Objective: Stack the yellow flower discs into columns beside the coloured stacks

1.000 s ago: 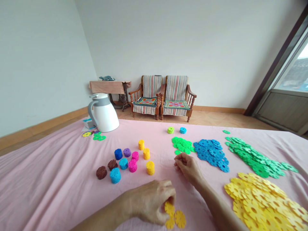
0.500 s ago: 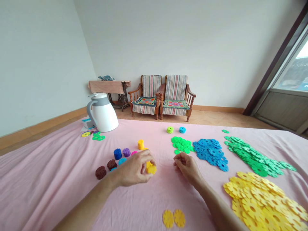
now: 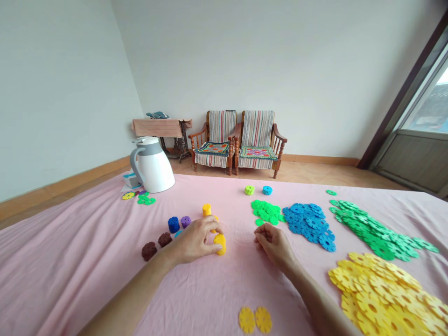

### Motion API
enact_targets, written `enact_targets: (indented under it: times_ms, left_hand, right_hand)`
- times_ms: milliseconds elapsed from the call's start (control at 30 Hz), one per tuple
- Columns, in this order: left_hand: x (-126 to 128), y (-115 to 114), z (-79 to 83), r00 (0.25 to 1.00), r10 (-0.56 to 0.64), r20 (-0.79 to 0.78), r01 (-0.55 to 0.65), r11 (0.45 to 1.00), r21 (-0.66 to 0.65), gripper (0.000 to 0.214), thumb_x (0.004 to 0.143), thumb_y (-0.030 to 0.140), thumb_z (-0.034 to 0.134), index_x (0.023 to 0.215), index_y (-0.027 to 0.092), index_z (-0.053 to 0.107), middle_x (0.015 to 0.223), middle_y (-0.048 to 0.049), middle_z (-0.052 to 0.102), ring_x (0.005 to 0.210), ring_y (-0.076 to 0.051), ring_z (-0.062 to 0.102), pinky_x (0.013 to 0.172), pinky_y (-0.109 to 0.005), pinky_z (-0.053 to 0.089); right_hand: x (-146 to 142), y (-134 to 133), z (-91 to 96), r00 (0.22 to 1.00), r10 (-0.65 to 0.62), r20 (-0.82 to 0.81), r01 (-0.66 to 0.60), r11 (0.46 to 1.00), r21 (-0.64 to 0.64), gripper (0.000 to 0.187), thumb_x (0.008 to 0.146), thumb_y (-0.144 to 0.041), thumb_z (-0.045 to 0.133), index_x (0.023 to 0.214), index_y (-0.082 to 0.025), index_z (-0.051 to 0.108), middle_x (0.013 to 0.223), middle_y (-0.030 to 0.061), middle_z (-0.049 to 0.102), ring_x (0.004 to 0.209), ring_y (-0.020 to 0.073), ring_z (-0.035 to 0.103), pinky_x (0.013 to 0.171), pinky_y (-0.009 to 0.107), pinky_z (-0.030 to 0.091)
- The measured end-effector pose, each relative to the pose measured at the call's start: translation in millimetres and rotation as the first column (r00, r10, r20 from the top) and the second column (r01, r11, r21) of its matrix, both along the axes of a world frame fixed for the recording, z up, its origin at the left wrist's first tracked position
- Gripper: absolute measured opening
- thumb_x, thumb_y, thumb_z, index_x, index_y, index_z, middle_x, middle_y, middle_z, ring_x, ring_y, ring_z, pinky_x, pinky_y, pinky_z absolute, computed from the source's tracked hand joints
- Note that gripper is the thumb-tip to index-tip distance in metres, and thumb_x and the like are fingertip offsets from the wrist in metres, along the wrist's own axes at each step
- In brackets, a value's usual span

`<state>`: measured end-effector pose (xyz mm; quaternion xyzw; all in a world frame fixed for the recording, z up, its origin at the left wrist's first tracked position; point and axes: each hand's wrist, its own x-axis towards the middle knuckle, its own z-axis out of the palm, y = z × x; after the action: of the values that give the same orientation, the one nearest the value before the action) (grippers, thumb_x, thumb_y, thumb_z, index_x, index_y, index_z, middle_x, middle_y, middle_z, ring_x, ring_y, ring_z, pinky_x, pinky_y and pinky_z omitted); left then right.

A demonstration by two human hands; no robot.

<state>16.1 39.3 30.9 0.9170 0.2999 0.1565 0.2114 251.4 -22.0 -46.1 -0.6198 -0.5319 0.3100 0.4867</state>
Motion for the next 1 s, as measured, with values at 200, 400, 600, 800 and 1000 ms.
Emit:
enact_targets:
  times_ms: [200,400,600,800,1000]
  left_hand:
    - [-0.1,1.7,-2.5,1.0,0.011,-0.014,-0.011,1.0,0.01,0.02,0.071,0.022,0.064,0.091,0.019,0.061,0.096,-0.002,0.058,0.09,-0.017,0.054,0.083,-0.029,0.04]
    - [0.3,-3.2,5.0,1.0,0.018,0.011,-0.018,1.0,-0.004,0.028,0.071,0.022,0.066,0.098,0.02,0.061,0.099,-0.0019,0.058,0.089,-0.017,0.054,0.081,-0.028,0.04]
    - [10.5,-34.1,11.3,0.958,-0.278,-0.066,0.27,0.956,-0.113,0.023,0.072,0.035,0.069,0.088,0.02,0.061,0.079,0.0013,0.058,0.075,-0.014,0.054,0.068,-0.024,0.041]
    - [28.7,-63.4,-9.9,0.861,-0.468,-0.198,0.451,0.884,-0.128,0.037,0.069,0.039,0.069,0.099,0.022,0.057,0.097,-0.0024,0.058,0.085,-0.019,0.057,0.072,-0.027,0.044]
    - [34.5,-73.2,-13.5,0.839,-0.465,-0.283,0.465,0.882,-0.07,0.025,0.071,0.035,0.065,0.089,0.021,0.056,0.089,-0.0004,0.057,0.077,-0.017,0.057,0.064,-0.024,0.043]
  right_hand:
    - [-0.2,1.0,-2.2,1.0,0.011,-0.006,-0.011,1.0,-0.006,0.011,0.073,-0.026,0.047,0.074,-0.019,0.054,0.061,0.0004,0.061,0.052,0.0151,0.059,0.05,0.024,0.044]
    - [0.0,1.3,-2.6,1.0,0.01,-0.001,-0.01,1.0,-0.005,0.01,0.072,-0.026,0.048,0.074,-0.019,0.055,0.062,0.0007,0.062,0.053,0.0155,0.059,0.051,0.025,0.045]
    - [-0.1,1.7,-3.1,1.0,0.012,-0.013,-0.012,1.0,0.002,0.009,0.073,-0.026,0.048,0.073,-0.02,0.054,0.061,0.0005,0.062,0.052,0.0154,0.059,0.051,0.025,0.045]
    - [0.3,1.6,-3.6,0.999,0.015,-0.042,-0.015,1.0,-0.003,0.01,0.073,-0.028,0.049,0.074,-0.02,0.054,0.061,0.0007,0.062,0.051,0.0151,0.058,0.05,0.025,0.045]
    - [-0.5,0.9,-2.0,0.999,0.017,-0.027,-0.018,1.0,-0.014,0.01,0.072,-0.028,0.049,0.074,-0.02,0.054,0.061,0.0008,0.062,0.051,0.0152,0.058,0.049,0.025,0.044]
